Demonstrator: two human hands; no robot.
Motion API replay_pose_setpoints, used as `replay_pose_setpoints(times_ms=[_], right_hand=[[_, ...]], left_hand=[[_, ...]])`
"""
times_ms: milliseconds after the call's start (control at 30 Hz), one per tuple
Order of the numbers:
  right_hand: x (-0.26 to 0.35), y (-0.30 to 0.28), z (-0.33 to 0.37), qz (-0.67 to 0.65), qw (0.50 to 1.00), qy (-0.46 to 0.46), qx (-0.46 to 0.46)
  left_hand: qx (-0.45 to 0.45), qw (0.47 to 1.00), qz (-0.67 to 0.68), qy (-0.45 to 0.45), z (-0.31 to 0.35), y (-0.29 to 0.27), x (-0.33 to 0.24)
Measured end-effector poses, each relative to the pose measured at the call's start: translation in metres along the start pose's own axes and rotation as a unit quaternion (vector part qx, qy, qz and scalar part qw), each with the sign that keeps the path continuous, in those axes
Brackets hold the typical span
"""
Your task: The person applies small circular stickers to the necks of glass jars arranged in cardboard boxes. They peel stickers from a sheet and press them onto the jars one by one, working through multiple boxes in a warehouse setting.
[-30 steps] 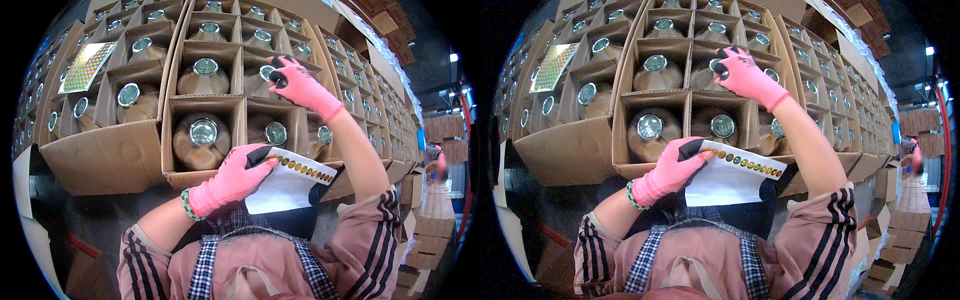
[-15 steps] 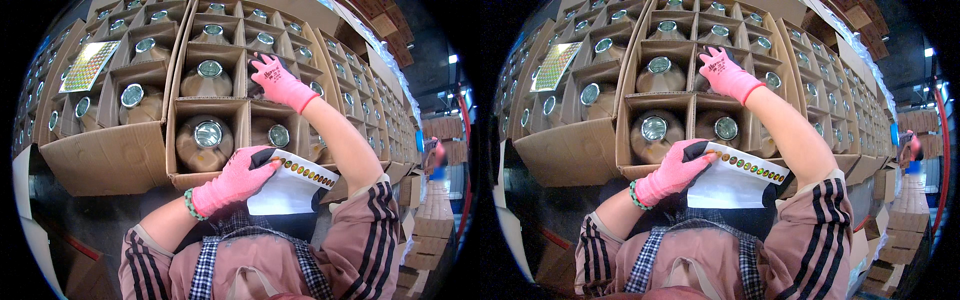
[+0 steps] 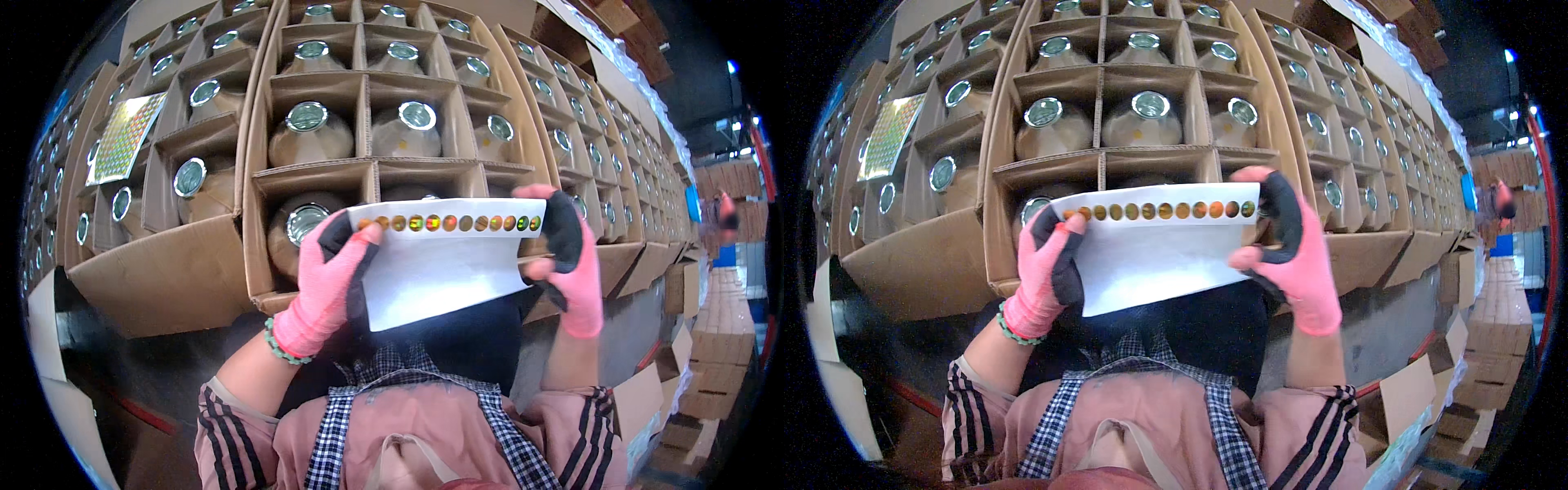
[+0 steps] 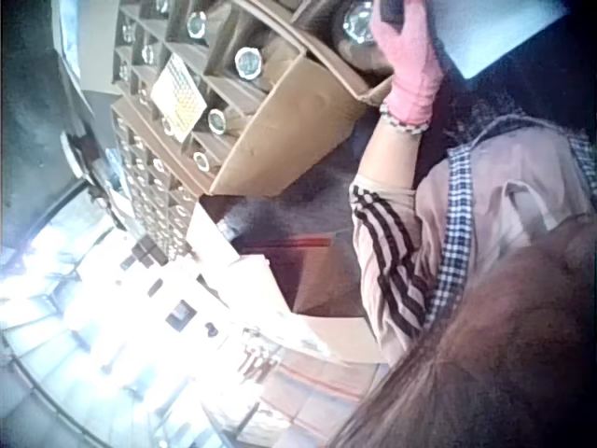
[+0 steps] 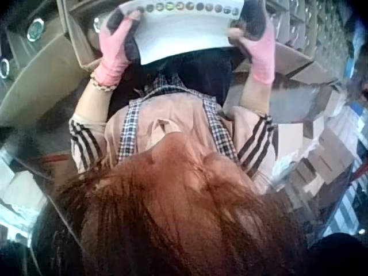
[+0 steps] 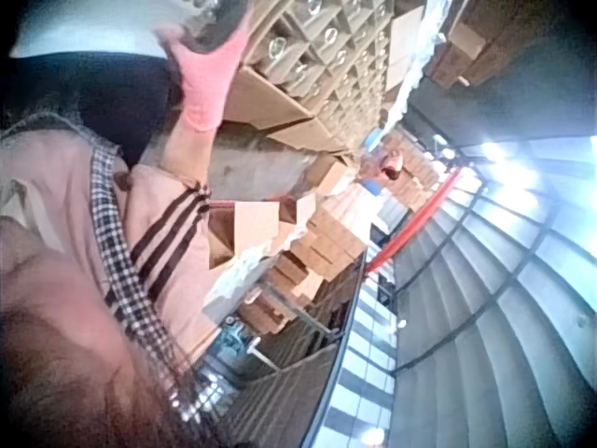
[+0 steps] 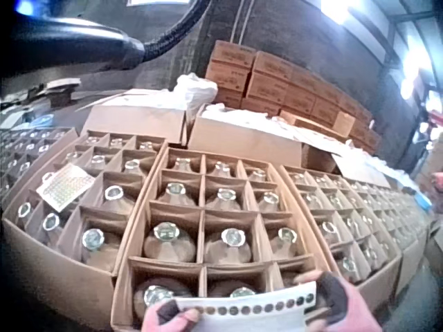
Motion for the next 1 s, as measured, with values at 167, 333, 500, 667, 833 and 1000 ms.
replay_pose_setpoints(times_ms=[167, 333, 500, 667, 833, 1000], right_hand=[[-0.026, 0.010, 0.004, -0.087, 0.991, 0.020, -0.103], [-0.056, 0.020, -0.005, -0.214, 0.973, 0.031, -0.075], [-0.079, 0.018, -0.010, -0.159, 0.983, -0.013, -0.093], [-0.081, 0.020, -0.013, -0.211, 0.972, -0.091, -0.056], [-0.059, 0.029, -0.017, -0.159, 0.986, -0.049, 0.004], [-0.060, 0.026, -0.017, -0.128, 0.989, -0.066, -0.042]], left_hand=[[0.059, 0.996, -0.069, 0.022, -0.006, 0.014, -0.016], [0.029, 0.992, -0.119, 0.039, -0.010, -0.014, -0.014], [-0.023, 0.999, -0.048, -0.012, -0.012, -0.016, -0.010], [0.068, 0.993, -0.097, -0.011, -0.017, 0.000, -0.015], [0.164, 0.967, -0.171, 0.093, -0.023, -0.002, -0.022], [0.125, 0.974, -0.172, 0.082, -0.023, -0.014, -0.025]])
Point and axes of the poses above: each hand's wrist, its own z-axis away from the middle knuckle, its own y-axis out of the palm, x = y × z, the point moved 5 cm from there along -z, towards the middle knuckle, and after that the axes turned 15 degrees about y, right-handed, at the moved point
